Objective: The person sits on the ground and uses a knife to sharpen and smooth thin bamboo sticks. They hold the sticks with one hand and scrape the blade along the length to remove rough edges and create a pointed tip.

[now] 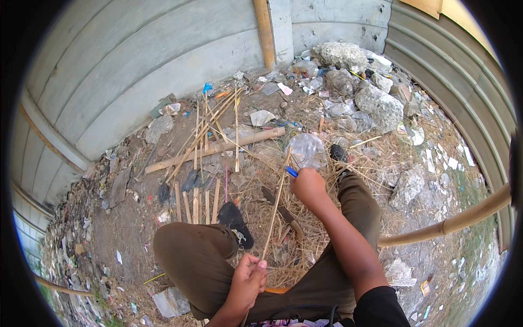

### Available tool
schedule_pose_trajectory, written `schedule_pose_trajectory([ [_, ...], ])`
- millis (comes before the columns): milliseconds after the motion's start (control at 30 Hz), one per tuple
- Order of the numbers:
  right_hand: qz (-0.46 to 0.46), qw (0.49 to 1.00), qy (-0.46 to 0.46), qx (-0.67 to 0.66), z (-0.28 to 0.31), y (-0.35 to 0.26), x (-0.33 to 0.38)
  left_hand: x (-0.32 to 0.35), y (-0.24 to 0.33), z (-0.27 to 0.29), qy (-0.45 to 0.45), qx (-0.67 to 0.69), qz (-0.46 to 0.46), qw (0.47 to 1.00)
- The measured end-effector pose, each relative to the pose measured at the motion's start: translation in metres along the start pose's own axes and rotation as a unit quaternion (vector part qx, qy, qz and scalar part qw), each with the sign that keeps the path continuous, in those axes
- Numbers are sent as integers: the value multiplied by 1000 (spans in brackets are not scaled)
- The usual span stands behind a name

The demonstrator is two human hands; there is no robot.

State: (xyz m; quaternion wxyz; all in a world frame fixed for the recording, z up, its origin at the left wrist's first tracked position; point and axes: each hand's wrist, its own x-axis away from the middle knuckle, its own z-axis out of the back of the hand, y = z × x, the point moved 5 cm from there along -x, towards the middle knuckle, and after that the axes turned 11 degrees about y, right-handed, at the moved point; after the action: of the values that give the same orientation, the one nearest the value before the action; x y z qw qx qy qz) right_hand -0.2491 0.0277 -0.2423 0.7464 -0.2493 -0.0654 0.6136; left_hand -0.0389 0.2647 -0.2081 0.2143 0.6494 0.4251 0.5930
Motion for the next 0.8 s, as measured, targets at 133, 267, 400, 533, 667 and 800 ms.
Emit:
schedule_pose_trajectory([
  [133, 103, 993, -61, -23, 9, -40, 42, -5, 4, 12, 18, 18, -33, 999],
  [267, 92, 991, -99, 23, 13, -38, 38, 0, 4, 13, 42, -15, -59, 997],
  [400, 25, 998, -35, 49, -14, -3, -2, 1, -7, 10, 10, -65, -69, 995],
  [533, -54, 997, 48, 3, -9, 24, -18, 3, -11, 7, -8, -54, -60, 997],
  [667, 10, 998, -2, -69, -7, -7, 11, 0, -5, 11, 21, -60, -68, 996],
  [800, 117, 985, -54, -114, -1, -45, 69, -7, 2, 14, 34, -98, -129, 986],
])
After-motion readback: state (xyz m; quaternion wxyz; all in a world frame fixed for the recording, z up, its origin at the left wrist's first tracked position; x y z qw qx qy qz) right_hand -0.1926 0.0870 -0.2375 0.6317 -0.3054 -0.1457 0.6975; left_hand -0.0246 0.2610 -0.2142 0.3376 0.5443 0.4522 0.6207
